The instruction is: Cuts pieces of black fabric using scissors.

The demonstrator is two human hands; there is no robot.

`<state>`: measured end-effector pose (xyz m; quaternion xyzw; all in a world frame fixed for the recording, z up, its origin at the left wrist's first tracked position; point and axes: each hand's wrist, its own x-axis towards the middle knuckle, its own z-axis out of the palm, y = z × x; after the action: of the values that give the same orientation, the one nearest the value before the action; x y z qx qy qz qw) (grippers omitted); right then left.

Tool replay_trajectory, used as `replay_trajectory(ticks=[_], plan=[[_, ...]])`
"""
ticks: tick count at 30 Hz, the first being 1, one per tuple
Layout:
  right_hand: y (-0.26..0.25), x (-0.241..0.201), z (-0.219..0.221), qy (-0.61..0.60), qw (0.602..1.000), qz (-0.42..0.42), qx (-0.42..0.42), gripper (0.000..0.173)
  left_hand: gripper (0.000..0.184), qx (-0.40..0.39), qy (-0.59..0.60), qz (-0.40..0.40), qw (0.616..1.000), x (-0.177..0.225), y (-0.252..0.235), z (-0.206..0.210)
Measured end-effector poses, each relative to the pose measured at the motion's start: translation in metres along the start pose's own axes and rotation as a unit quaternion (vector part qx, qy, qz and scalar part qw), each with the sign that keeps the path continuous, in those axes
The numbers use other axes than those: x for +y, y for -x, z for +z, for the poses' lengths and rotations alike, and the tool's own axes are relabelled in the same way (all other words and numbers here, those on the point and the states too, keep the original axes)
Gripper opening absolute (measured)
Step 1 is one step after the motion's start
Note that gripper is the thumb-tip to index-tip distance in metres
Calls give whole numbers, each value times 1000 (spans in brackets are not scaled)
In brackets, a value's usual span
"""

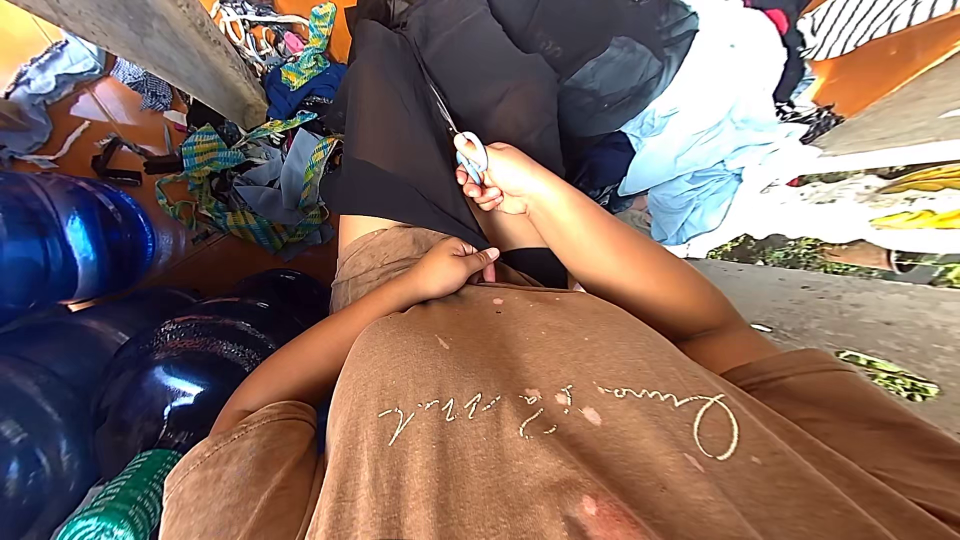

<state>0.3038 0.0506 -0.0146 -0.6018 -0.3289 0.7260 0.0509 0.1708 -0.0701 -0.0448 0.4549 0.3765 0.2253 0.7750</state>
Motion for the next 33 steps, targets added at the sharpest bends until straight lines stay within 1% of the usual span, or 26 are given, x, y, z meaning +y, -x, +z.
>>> replay_trajectory(ticks=[3, 9, 13, 17, 21, 25, 29, 33], plan=[[-1, 1, 0, 6, 1000, -7, 4, 51, 41, 0, 0, 2, 1000, -1, 0, 0], [-9, -3, -3, -32, 999, 6, -27, 56, 40, 0, -2, 3, 1000, -1, -1, 0], [-15, -9, -1, -26, 1000, 6, -6, 55, 41, -3, 1, 1, 1000, -2, -1, -1], [-16, -9, 2, 2, 1000, -2, 13, 49, 41, -5, 1, 3, 1000, -2, -2, -2], [-18, -9, 3, 12, 1000, -9, 18, 52, 40, -8, -2, 3, 1000, -1, -2, -2], [-27, -13, 1, -7, 1000, -10, 5, 55, 41, -8, -5, 1, 1000, -1, -2, -2], [-34, -16, 3, -5, 1000, -18, 13, 54, 41, -5, 2, -6, 1000, 1, -1, -2], [-35, -14, 4, 33, 999, -21, 36, 51, 41, -6, 1, -4, 1000, 0, -2, -2]])
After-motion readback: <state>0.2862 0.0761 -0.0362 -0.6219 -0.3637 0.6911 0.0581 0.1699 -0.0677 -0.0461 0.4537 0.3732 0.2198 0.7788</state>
